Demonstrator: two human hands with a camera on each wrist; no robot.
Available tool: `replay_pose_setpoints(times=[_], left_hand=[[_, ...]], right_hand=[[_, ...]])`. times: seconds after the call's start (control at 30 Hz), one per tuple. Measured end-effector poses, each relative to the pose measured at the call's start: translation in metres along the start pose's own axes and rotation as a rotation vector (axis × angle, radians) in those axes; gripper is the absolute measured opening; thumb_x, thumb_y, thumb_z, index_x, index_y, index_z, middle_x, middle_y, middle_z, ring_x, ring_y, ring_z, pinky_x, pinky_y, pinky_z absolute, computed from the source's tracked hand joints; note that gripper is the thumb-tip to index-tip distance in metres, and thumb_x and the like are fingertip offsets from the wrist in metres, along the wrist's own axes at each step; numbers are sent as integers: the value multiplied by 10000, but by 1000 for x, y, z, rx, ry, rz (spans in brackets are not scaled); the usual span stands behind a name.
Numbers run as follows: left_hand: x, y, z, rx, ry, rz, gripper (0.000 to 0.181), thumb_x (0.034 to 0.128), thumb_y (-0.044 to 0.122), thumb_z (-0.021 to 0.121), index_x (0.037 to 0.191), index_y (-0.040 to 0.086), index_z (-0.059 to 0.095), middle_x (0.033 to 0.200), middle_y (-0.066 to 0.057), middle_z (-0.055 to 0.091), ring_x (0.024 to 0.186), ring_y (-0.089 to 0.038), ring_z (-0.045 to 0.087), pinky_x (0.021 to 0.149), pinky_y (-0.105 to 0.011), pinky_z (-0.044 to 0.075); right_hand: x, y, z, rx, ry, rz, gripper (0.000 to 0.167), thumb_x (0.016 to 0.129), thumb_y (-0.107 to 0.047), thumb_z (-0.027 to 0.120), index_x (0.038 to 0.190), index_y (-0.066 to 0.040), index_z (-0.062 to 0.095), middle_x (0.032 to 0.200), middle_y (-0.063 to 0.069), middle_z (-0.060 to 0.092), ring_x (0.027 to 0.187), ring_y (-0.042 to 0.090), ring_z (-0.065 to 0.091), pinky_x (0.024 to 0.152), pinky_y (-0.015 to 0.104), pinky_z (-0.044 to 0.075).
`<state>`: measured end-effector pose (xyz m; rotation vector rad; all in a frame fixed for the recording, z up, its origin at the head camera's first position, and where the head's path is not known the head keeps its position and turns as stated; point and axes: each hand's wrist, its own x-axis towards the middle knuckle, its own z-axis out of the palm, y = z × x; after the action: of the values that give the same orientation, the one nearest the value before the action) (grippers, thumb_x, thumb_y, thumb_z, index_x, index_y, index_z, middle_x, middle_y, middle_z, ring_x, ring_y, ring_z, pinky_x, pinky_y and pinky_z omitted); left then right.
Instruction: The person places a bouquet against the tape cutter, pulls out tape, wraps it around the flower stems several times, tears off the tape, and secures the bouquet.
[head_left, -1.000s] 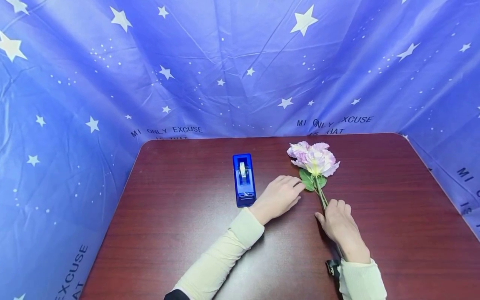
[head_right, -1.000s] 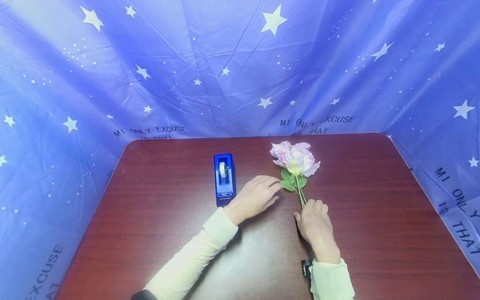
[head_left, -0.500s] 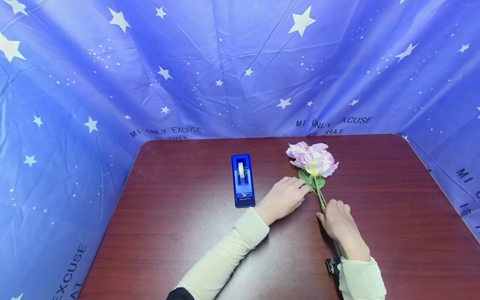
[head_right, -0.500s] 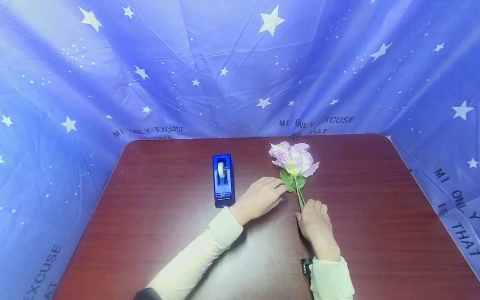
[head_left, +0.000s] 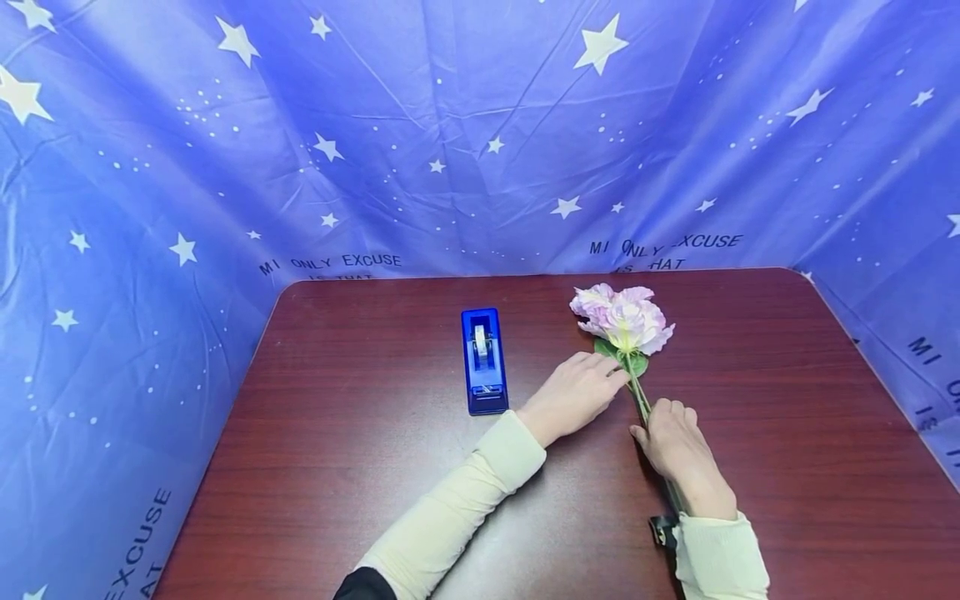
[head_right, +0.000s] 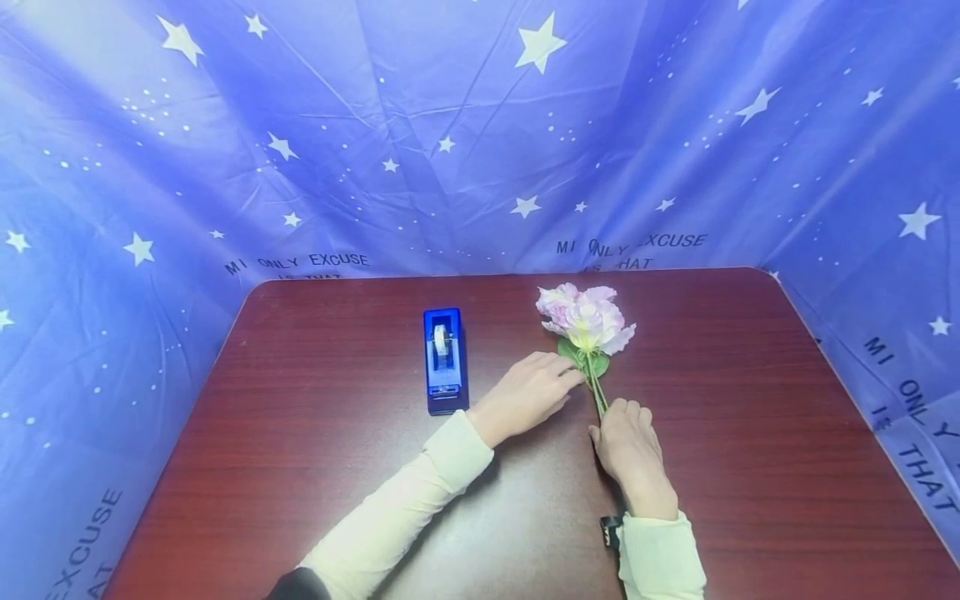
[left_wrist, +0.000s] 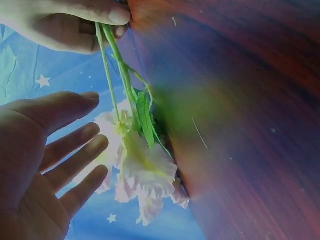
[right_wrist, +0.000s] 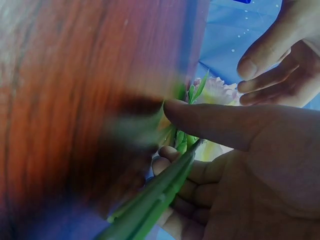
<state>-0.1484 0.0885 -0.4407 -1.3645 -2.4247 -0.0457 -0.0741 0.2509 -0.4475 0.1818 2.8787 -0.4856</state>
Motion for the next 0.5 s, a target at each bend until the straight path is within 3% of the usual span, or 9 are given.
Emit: replay_pose_setpoints(times=[0.23, 0.5], left_hand=[[8, 3, 4, 27, -36, 33, 218, 989, 200, 549, 1180, 210, 655, 1145, 71, 650, 1093, -117, 610, 969, -263, 461], [15, 6, 9, 36, -80, 68, 266, 999, 222, 531, 1238, 230, 647, 1233, 73, 633, 1133, -110, 594, 994, -258, 449]], right_hand=[[0, 0, -1, 1, -2, -7, 322, 932, -136, 618, 924, 138, 450, 915, 329, 482, 927, 514, 459, 821, 604, 433], [1, 1, -1, -3, 1, -10, 321, 928, -136, 625, 927, 136, 455, 910, 321, 486, 931, 514, 468, 812, 605, 442]])
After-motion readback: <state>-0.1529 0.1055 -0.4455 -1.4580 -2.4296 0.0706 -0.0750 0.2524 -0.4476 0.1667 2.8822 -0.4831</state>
